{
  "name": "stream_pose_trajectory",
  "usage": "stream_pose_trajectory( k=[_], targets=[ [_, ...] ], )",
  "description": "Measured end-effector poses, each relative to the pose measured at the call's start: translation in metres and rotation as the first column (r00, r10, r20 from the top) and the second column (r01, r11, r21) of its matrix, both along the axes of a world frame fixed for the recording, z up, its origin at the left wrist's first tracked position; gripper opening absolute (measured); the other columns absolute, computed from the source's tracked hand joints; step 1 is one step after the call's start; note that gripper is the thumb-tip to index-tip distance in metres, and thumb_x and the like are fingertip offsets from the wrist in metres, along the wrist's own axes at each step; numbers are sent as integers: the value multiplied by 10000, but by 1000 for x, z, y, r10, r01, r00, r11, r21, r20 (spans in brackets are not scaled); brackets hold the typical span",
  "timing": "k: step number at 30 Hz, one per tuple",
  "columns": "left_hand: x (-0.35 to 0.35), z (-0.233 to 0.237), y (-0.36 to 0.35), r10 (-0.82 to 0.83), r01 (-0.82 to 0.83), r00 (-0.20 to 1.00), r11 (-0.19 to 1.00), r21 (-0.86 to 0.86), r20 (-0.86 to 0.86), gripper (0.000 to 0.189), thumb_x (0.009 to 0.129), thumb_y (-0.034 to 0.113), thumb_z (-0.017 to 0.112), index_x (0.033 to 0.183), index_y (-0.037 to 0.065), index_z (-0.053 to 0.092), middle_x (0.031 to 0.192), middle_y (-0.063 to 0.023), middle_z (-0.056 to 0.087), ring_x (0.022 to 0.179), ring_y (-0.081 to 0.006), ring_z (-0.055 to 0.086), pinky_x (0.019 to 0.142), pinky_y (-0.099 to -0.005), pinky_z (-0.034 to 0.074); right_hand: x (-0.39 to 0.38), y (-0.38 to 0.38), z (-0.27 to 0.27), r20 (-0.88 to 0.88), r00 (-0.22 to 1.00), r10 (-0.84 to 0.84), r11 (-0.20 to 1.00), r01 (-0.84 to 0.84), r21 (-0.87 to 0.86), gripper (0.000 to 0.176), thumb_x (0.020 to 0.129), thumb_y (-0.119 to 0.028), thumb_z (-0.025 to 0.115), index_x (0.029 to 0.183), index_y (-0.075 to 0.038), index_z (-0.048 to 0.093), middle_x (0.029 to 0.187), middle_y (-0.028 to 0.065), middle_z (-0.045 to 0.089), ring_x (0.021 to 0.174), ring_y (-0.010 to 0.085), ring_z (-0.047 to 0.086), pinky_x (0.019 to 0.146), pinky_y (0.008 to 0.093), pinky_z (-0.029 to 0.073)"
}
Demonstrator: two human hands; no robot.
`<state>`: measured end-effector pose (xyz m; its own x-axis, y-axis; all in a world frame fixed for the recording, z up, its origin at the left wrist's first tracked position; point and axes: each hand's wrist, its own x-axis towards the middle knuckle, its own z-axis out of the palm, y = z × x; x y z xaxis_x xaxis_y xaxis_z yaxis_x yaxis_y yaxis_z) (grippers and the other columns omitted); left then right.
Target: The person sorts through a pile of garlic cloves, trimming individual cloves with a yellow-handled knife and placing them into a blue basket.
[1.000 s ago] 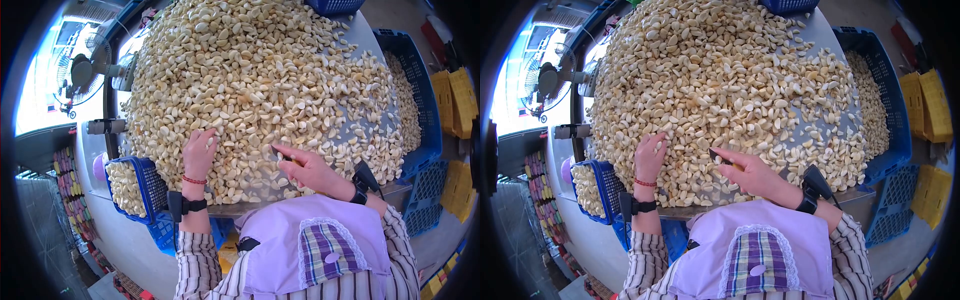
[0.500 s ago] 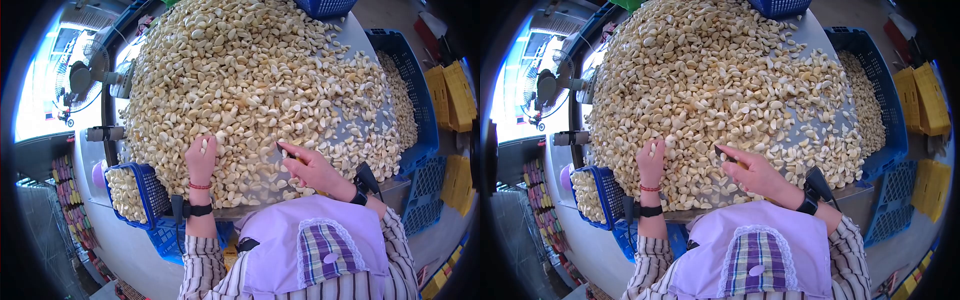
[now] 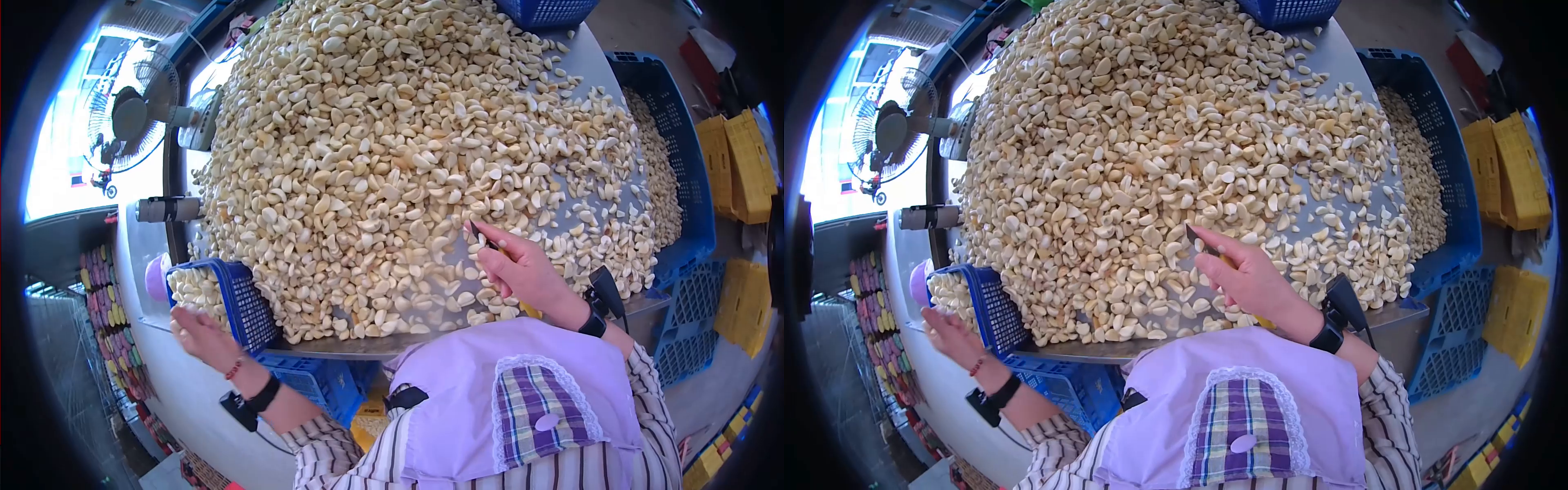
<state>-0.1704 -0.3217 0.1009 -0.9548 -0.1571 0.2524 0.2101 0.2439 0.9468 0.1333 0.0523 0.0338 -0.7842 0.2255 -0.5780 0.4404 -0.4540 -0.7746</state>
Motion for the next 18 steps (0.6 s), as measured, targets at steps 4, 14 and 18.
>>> stream_pose_trajectory(
  k=[4,14,18],
  targets=[
    [-32,12,-45,-70,-501,857,122,-857,-511,667,826,483,656,1225,-28,501,1068,-183,609,836,-251,604,743,-367,499,-5,-3,-2,3,1000,2,1000,-2,1,500,923,-291,569,1391,-178,436,662,-39,498,509,12,434,461,177,401],
    [102,-101,169,-533,338,835,300,-892,137,237,798,300,705,885,82,669,840,-85,652,593,-261,610,519,-337,477,0,-9,-4,-25,1000,1,997,1,77,490,921,-287,574,1381,-169,452,647,-47,483,514,10,422,471,186,406],
    [113,-117,176,-546,297,833,307,-904,88,167,837,233,666,885,73,663,797,-99,647,641,-255,623,530,-331,482,4,-7,0,-45,999,1,993,4,122,486,921,-287,572,1377,-163,457,639,-51,474,511,10,419,479,192,404]
  ],
)
